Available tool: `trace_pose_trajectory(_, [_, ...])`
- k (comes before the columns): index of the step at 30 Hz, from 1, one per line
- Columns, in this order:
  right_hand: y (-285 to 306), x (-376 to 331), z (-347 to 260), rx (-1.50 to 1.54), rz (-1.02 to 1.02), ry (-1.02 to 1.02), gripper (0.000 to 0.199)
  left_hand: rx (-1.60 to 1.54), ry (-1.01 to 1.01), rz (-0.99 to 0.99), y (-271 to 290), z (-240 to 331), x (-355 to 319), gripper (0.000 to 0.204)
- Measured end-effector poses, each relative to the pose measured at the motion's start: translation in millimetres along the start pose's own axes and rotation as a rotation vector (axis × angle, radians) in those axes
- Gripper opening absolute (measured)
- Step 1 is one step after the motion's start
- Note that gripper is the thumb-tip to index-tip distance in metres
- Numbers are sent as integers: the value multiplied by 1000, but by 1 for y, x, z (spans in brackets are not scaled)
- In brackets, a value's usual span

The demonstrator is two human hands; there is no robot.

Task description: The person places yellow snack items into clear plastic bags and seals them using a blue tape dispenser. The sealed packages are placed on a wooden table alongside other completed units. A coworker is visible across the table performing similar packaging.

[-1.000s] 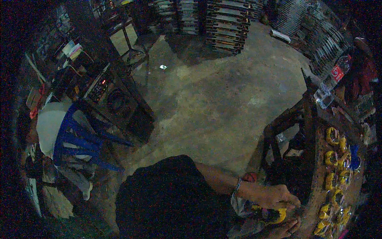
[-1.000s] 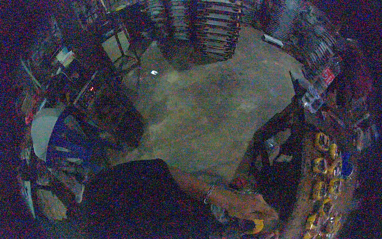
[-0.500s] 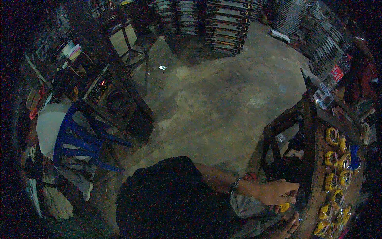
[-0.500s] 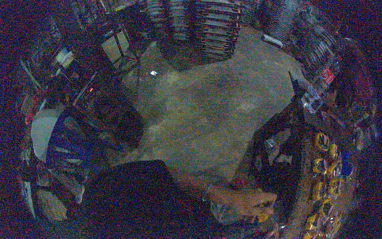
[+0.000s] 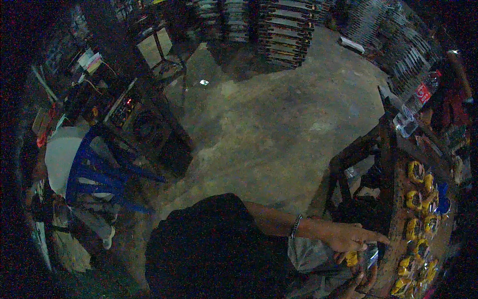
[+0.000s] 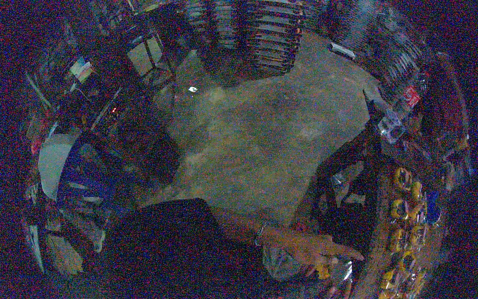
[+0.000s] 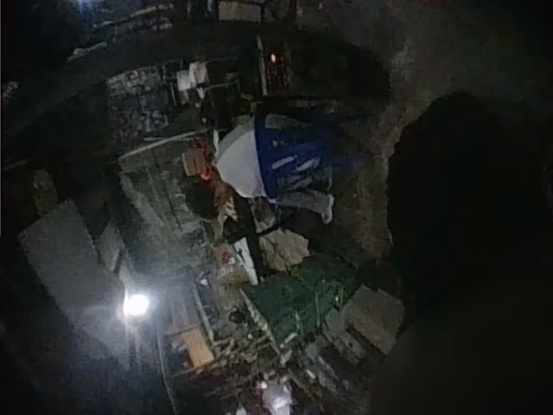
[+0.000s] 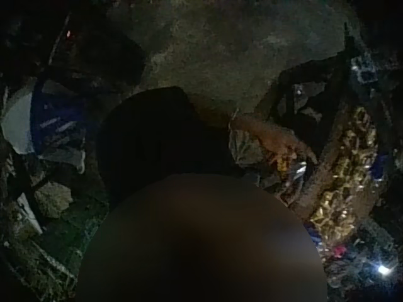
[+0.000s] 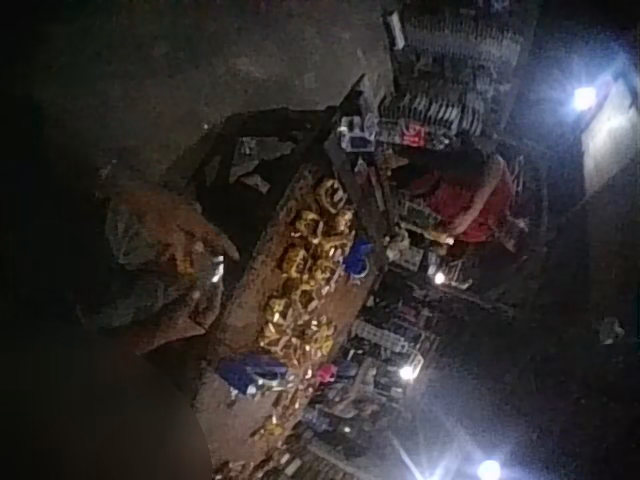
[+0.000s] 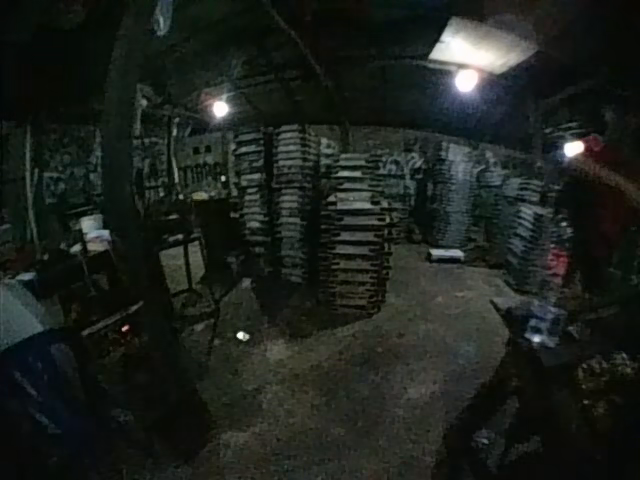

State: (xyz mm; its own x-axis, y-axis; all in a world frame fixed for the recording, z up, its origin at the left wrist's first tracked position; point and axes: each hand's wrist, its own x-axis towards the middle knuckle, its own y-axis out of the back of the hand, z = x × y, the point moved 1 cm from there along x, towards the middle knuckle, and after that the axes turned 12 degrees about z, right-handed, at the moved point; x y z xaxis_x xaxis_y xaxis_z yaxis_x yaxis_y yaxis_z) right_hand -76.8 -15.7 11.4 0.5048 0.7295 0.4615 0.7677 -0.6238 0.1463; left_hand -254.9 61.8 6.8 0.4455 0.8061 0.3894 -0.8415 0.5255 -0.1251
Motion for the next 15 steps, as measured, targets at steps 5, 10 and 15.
trace_pose_trajectory(5, [-1, -1, 2, -97, 10, -34, 39, -49, 77, -60, 0, -2, -2, 43])
trace_pose_trajectory(10, [7, -1, 5, -165, 3, -68, 40, 114, 44, -107, -10, -29, -1, 36])
trace_pose_trajectory(15, [29, -2, 7, -288, -37, -133, 40, 585, -291, 32, -20, -33, 4, 32])
